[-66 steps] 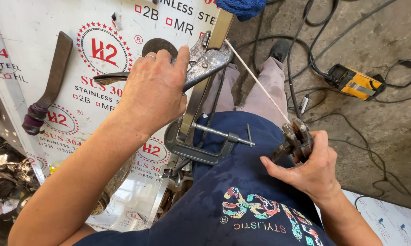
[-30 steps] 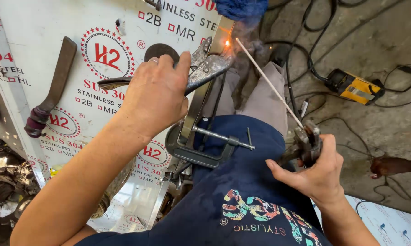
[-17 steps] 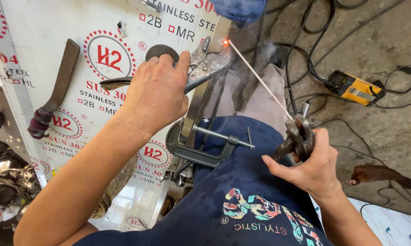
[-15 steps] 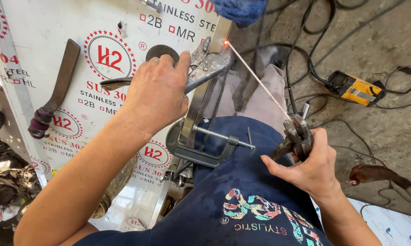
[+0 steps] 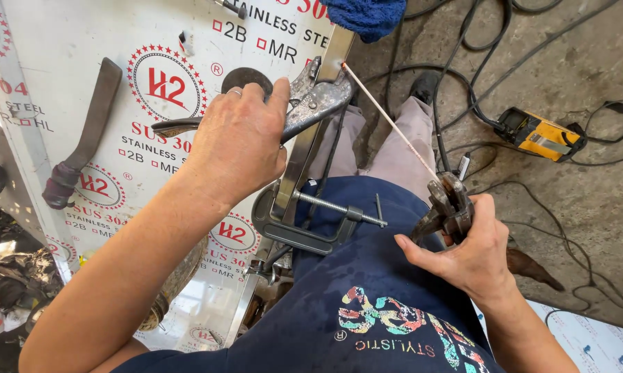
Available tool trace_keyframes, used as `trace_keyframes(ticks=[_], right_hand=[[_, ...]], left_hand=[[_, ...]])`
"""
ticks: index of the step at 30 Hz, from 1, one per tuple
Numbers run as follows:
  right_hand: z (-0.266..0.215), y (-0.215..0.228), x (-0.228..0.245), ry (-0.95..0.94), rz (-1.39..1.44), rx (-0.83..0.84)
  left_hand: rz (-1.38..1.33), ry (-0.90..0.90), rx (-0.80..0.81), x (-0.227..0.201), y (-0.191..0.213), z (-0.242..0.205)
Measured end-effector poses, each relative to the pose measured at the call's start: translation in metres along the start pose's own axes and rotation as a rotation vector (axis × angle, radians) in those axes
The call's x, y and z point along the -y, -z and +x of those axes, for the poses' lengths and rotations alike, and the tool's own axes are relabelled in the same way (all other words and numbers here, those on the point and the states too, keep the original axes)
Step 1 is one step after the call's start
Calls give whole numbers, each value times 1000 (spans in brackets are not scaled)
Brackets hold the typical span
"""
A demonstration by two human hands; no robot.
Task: The person welds a stainless steel frame using an arc welding electrode holder, with locking pliers and a C-clamp holding the workpiece. They adjust the clamps, strike welding arcs producing sparks, tap the weld with a hammer, and reposition the locking pliers on the frame during the work.
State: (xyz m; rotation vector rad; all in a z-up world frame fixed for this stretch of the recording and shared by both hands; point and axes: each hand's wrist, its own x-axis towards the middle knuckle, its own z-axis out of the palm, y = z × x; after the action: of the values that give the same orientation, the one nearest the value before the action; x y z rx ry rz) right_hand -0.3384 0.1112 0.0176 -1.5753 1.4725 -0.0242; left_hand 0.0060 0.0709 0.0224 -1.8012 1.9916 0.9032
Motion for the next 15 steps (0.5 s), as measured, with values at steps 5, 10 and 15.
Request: trace_keyframes(ticks=[5,10,15], right_hand=[[8,3,16,159,99,-29],[1,-2,-3,102,36,-4],[0,-3,-5,127,121,14]], left_hand=[[18,-23,-14,3,-3,0],[47,-32,-11,2,-2,0],[39,-29,-15,6,-10,-2]])
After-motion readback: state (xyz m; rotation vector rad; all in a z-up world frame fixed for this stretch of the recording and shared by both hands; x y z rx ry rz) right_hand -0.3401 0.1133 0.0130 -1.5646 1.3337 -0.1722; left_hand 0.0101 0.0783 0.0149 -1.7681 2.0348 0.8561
